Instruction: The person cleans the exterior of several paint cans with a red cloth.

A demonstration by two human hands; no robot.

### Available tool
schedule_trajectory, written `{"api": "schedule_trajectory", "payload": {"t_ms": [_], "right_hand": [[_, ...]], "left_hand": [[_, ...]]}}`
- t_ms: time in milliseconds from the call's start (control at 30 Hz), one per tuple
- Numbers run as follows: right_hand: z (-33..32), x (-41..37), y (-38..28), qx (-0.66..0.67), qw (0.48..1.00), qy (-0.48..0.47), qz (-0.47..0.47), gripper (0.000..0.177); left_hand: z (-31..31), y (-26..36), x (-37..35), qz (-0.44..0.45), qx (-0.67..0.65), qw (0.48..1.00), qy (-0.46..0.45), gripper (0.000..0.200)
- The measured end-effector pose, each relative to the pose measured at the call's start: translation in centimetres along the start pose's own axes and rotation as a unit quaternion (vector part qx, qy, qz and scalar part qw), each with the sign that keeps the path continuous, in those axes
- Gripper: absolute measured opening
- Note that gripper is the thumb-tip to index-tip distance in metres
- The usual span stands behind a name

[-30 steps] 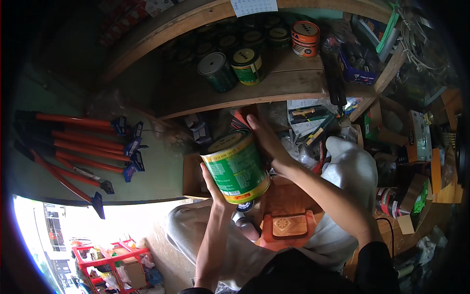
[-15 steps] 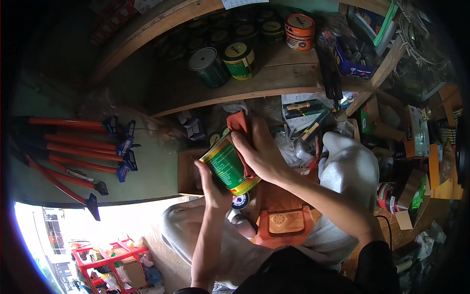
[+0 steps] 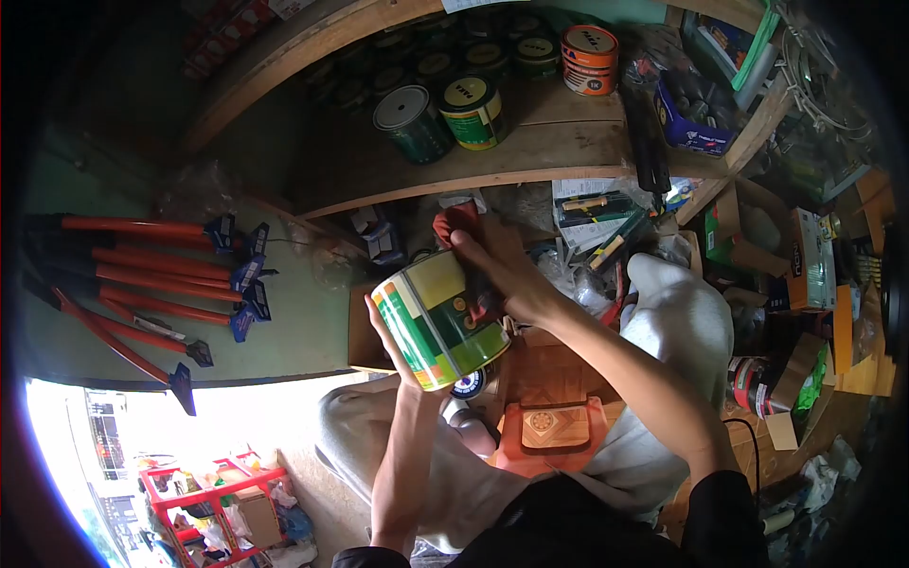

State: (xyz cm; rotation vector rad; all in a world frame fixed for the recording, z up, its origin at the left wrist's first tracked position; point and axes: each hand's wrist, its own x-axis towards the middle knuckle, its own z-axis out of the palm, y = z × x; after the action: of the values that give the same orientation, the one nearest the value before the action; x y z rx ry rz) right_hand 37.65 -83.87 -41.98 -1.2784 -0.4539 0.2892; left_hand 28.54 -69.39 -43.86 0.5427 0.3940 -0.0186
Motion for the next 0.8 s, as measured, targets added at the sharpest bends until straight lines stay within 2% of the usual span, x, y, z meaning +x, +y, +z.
{"api": "schedule_trajectory", "payload": {"t_ms": [100, 133, 167, 200, 267, 300, 367, 433, 467, 567, 600, 667, 800], "right_hand": [[0.5, 0.1, 0.9, 0.088, 0.996, 0.002, 0.015, 0.044], [0.4, -0.1, 1.0, 0.028, 1.0, -0.007, -0.013, 0.045], [0.4, -0.4, 0.7, -0.033, 0.998, -0.017, -0.041, 0.047], [0.4, -0.5, 0.5, -0.038, 0.998, -0.024, -0.051, 0.046], [0.4, -0.7, 0.3, -0.052, 0.995, -0.042, -0.069, 0.045], [0.5, -0.9, -0.4, -0.023, 0.998, -0.031, -0.049, 0.044], [1.1, -1.4, -1.9, 0.034, 0.999, -0.014, -0.003, 0.042], [2.1, -1.5, -3.0, 0.172, 0.98, 0.079, 0.066, 0.041], [1.4, -1.7, -2.7, 0.201, 0.972, 0.078, 0.088, 0.042], [0.9, -1.5, -2.0, 0.331, 0.934, 0.102, 0.088, 0.047], [0.2, -1.6, -1.4, 0.358, 0.928, 0.063, 0.088, 0.048], [0.2, -1.6, -0.9, 0.343, 0.932, 0.08, 0.084, 0.048], [1.2, -1.4, -1.6, 0.335, 0.933, 0.09, 0.094, 0.049]], "left_hand": [[0.6, 0.1, -0.3, 0.015, -0.028, 0.999, 0.017, 0.082], [0.2, 0.3, -0.3, 0.0, -0.055, 0.998, -0.033, 0.079], [0.6, 0.3, -0.5, 0.033, -0.076, 0.996, -0.034, 0.078], [1.6, 0.1, -0.8, 0.066, -0.096, 0.993, -0.035, 0.076], [0.7, 0.6, 0.1, 0.033, -0.172, 0.983, -0.051, 0.067], [-0.3, 1.1, 0.6, -0.031, -0.227, 0.971, -0.065, 0.058], [-1.2, 0.6, 0.4, -0.038, -0.251, 0.967, 0.001, 0.049], [-1.1, 1.1, 0.2, -0.027, -0.329, 0.944, 0.002, 0.042], [0.1, 1.5, -0.3, -0.028, -0.364, 0.931, 0.004, 0.041], [1.8, 2.2, -1.5, -0.039, -0.448, 0.892, -0.052, 0.038], [2.1, 2.6, -1.8, -0.051, -0.466, 0.88, -0.073, 0.038], [1.9, 3.0, -2.0, -0.069, -0.505, 0.855, -0.099, 0.039], [1.7, 3.6, -2.5, -0.041, -0.505, 0.859, -0.071, 0.042]]}}
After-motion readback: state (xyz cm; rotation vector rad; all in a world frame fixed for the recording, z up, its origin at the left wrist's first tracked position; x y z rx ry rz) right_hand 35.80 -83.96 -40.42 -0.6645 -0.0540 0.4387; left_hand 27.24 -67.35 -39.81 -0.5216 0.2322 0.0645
